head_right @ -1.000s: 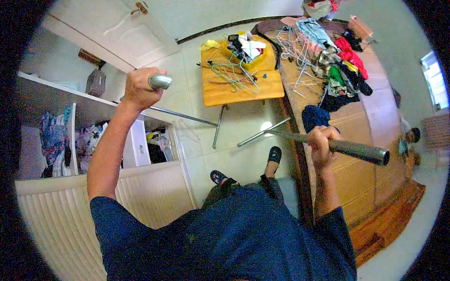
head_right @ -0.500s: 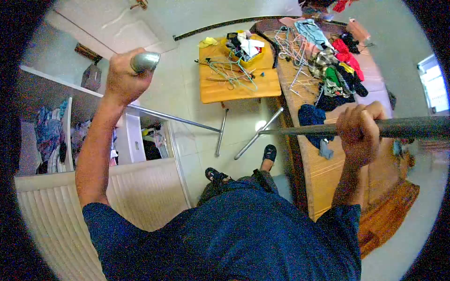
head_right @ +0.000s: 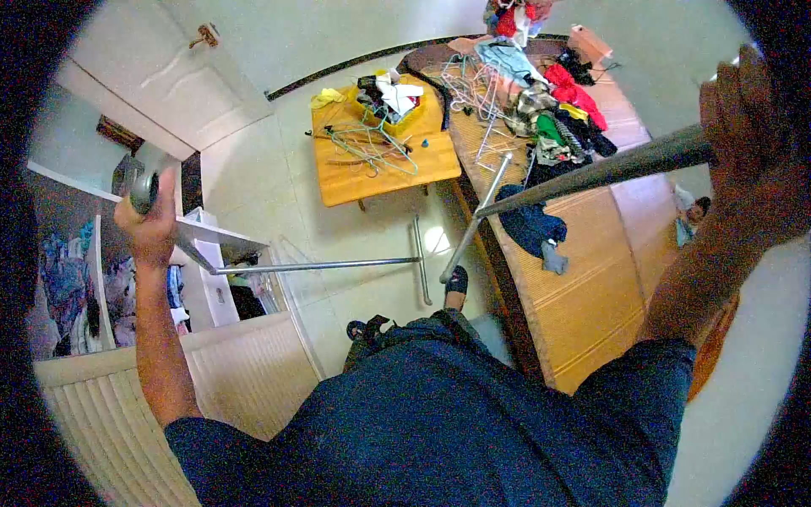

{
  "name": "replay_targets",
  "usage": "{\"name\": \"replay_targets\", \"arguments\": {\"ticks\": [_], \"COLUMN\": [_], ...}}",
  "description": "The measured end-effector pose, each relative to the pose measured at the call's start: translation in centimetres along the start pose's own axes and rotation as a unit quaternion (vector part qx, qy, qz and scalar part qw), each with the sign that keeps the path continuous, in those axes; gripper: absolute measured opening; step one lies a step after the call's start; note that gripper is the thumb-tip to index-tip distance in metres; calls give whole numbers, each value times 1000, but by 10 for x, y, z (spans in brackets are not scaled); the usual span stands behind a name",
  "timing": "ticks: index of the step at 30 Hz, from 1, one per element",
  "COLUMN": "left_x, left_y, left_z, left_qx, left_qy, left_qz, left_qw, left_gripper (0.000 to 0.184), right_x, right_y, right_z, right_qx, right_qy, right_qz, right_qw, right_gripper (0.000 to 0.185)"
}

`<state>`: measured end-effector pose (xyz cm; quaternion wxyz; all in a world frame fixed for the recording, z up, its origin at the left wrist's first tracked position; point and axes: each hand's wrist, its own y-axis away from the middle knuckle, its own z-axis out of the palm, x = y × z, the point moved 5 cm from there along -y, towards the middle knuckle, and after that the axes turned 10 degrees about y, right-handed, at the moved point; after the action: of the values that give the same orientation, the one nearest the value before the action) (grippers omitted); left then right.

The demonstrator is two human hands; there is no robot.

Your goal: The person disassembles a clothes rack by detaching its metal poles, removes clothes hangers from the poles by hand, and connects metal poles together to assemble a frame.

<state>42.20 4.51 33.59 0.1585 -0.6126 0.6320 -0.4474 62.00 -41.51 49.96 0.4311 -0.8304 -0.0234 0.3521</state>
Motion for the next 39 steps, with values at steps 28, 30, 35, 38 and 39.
{"name": "replay_targets", "arguments": {"ticks": [28,30,35,38,39], "left_x": [-90,-91,-92,-103,-99], "left_y": [350,372,423,477,481], "left_z": [-35,-28,-5,-19,-23], "left_qx": [206,195,193,277,277], "left_qy": [278,284,217,173,164], "left_qz": [-279,-275,-296,-411,-418], "left_qw": [896,897,910,851,849], "left_gripper": [25,22,18,14,14], "right_x": [142,187,275,309,316], "right_y": [31,68,152,198,214], "right_z": [283,291,295,291,291], "right_qx": [-244,-260,-343,-399,-436], "right_qy": [419,370,342,359,374], "right_qz": [288,334,390,359,364], "right_qw": [826,827,783,764,733], "right_gripper": [18,15,18,22,24]}}
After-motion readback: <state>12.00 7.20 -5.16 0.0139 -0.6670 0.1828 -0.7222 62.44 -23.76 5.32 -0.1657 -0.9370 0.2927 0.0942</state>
